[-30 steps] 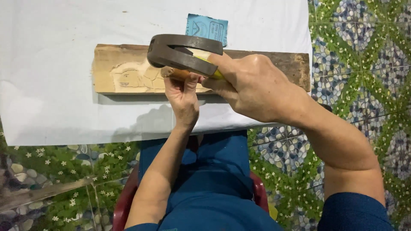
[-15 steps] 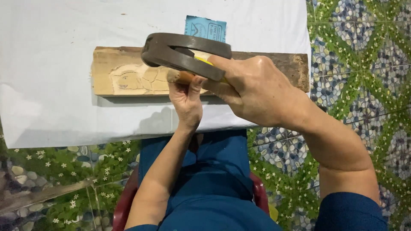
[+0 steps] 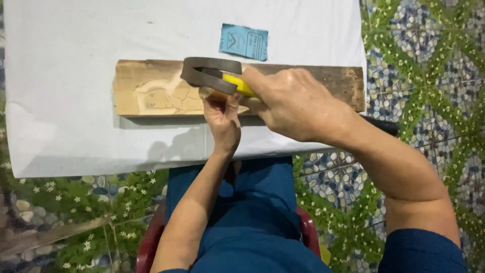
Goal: Carving a turtle design into a wooden plank using a hammer and chisel
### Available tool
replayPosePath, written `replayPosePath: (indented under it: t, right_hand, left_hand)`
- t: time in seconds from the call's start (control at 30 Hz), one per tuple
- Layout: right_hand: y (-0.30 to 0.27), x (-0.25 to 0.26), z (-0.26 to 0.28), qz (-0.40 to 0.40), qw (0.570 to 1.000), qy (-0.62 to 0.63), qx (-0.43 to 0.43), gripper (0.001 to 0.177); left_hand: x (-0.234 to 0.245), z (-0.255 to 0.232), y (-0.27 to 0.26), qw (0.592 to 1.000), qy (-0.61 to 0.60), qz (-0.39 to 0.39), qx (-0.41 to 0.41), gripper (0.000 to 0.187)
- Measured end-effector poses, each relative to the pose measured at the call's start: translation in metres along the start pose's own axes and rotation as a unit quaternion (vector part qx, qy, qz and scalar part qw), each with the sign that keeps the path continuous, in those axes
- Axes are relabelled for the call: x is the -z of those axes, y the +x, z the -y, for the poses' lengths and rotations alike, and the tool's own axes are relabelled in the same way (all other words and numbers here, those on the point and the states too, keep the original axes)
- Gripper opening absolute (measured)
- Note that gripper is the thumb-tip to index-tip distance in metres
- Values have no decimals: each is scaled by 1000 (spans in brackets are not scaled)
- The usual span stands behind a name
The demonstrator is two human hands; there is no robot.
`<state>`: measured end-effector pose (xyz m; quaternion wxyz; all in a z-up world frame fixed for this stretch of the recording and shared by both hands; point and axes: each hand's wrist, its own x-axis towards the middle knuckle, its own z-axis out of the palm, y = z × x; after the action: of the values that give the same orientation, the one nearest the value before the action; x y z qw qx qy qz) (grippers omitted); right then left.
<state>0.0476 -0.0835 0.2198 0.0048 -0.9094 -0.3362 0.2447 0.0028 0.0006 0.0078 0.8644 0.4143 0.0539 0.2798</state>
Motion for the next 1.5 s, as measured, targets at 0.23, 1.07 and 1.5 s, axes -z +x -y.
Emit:
replayPosePath:
  t: [0.23, 1.07, 1.5]
  right_hand:
    - [-18, -11, -22, -184, 957, 103, 199, 19]
    - [-61, -74, -111, -269, 930, 245, 52, 32]
    - [-67, -96, -121, -242, 940, 240, -30, 41]
  left_hand:
    - [0, -40, 13, 998, -46, 28, -23, 14]
    - [11, 37, -62, 558, 775, 296, -35, 112]
    - [15, 26, -56, 561, 768, 301, -60, 105]
